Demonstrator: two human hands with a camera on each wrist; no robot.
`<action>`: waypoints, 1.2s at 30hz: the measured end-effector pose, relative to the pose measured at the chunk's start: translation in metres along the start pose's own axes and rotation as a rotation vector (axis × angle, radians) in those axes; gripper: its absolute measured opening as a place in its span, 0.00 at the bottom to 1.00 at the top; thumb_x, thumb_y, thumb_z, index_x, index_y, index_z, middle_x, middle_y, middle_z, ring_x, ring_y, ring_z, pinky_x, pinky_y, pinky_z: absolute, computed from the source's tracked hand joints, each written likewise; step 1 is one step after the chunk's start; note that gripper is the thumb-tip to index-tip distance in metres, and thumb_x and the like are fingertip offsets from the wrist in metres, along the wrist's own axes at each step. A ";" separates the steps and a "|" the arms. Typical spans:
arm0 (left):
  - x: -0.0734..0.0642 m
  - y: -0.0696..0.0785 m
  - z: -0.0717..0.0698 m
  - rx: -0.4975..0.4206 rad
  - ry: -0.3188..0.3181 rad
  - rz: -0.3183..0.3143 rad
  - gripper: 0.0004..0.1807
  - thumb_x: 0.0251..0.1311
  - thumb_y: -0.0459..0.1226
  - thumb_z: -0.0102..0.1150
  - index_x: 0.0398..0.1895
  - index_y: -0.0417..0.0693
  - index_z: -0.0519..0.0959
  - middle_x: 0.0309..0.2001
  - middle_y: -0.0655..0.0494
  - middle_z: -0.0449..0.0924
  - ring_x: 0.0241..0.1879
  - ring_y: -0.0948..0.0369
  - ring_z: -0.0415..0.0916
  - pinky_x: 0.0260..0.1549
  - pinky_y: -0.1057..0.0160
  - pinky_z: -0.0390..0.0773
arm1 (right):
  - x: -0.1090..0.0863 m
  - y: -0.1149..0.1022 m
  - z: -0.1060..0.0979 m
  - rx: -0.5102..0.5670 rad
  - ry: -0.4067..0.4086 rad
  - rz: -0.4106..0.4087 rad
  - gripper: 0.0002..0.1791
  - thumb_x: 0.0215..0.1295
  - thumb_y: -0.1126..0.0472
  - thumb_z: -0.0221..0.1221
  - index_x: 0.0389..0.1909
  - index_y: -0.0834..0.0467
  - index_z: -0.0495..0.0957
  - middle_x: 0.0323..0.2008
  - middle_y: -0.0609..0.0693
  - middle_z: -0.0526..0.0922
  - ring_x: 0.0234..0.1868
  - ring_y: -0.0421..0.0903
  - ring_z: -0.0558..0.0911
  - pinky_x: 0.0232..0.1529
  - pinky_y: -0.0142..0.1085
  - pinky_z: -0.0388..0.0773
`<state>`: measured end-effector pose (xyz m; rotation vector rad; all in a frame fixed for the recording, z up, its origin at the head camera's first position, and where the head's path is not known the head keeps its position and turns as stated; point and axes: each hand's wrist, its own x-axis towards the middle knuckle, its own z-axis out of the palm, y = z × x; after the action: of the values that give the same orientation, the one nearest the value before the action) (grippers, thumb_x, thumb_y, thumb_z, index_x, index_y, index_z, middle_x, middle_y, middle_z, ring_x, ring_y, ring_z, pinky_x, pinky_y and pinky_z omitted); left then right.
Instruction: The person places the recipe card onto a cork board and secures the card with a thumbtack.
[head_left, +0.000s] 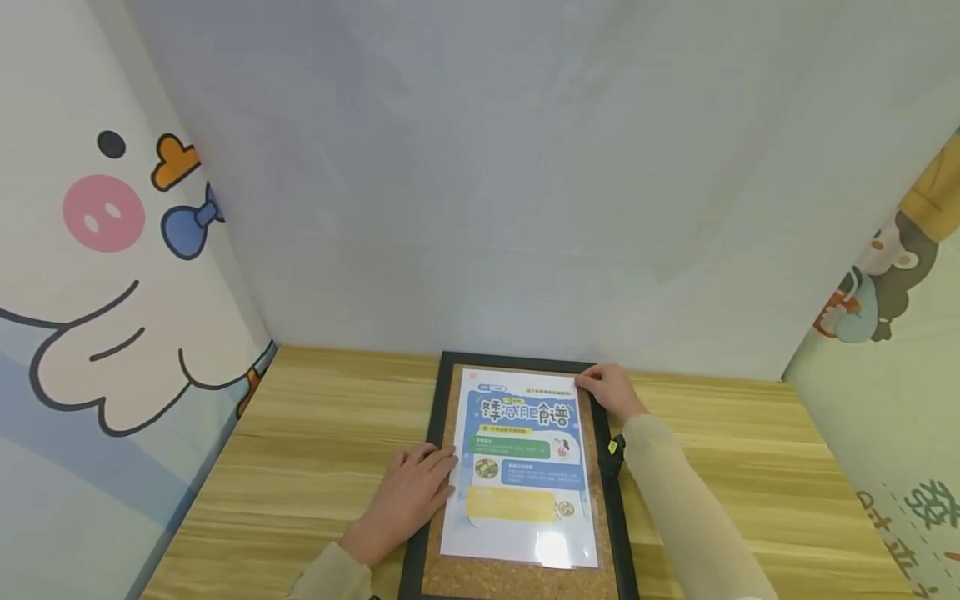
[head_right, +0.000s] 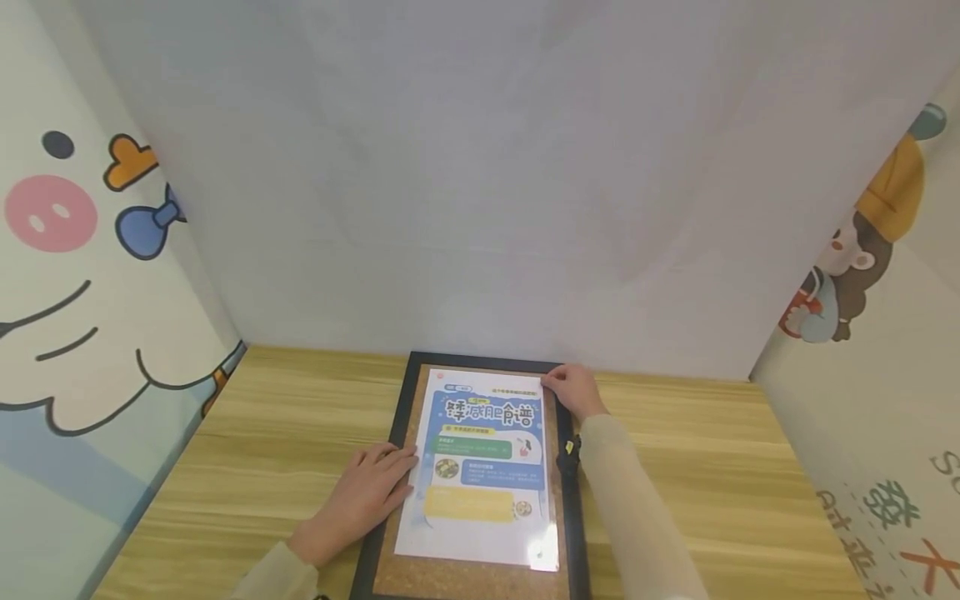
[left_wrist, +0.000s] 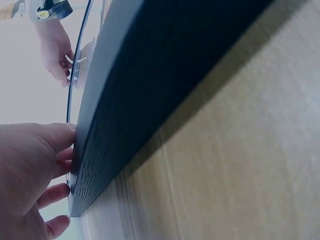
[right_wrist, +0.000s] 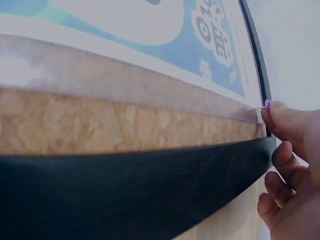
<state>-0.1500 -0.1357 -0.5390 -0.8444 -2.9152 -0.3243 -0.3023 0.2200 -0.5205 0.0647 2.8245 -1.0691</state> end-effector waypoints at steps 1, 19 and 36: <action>0.000 0.000 0.000 -0.001 -0.002 -0.001 0.22 0.62 0.48 0.57 0.58 0.53 0.75 0.62 0.57 0.71 0.56 0.55 0.65 0.44 0.53 0.64 | 0.000 -0.001 0.000 0.018 0.001 0.015 0.14 0.64 0.55 0.57 0.38 0.63 0.82 0.40 0.57 0.82 0.42 0.51 0.76 0.46 0.46 0.71; -0.002 0.000 0.001 -0.005 0.028 0.010 0.22 0.62 0.48 0.57 0.57 0.52 0.76 0.61 0.57 0.72 0.54 0.56 0.66 0.43 0.53 0.64 | 0.002 -0.023 0.001 0.016 -0.010 0.176 0.17 0.59 0.55 0.60 0.36 0.67 0.83 0.41 0.61 0.83 0.45 0.56 0.78 0.48 0.47 0.72; -0.002 0.000 0.003 0.006 0.038 0.004 0.22 0.62 0.48 0.57 0.58 0.53 0.75 0.61 0.58 0.71 0.55 0.56 0.66 0.42 0.54 0.64 | 0.002 -0.026 0.000 0.022 -0.025 0.224 0.17 0.59 0.54 0.60 0.37 0.66 0.83 0.42 0.60 0.82 0.44 0.55 0.78 0.48 0.48 0.72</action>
<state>-0.1483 -0.1362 -0.5426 -0.8344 -2.8773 -0.3273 -0.3060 0.2003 -0.5037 0.3572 2.7032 -1.0427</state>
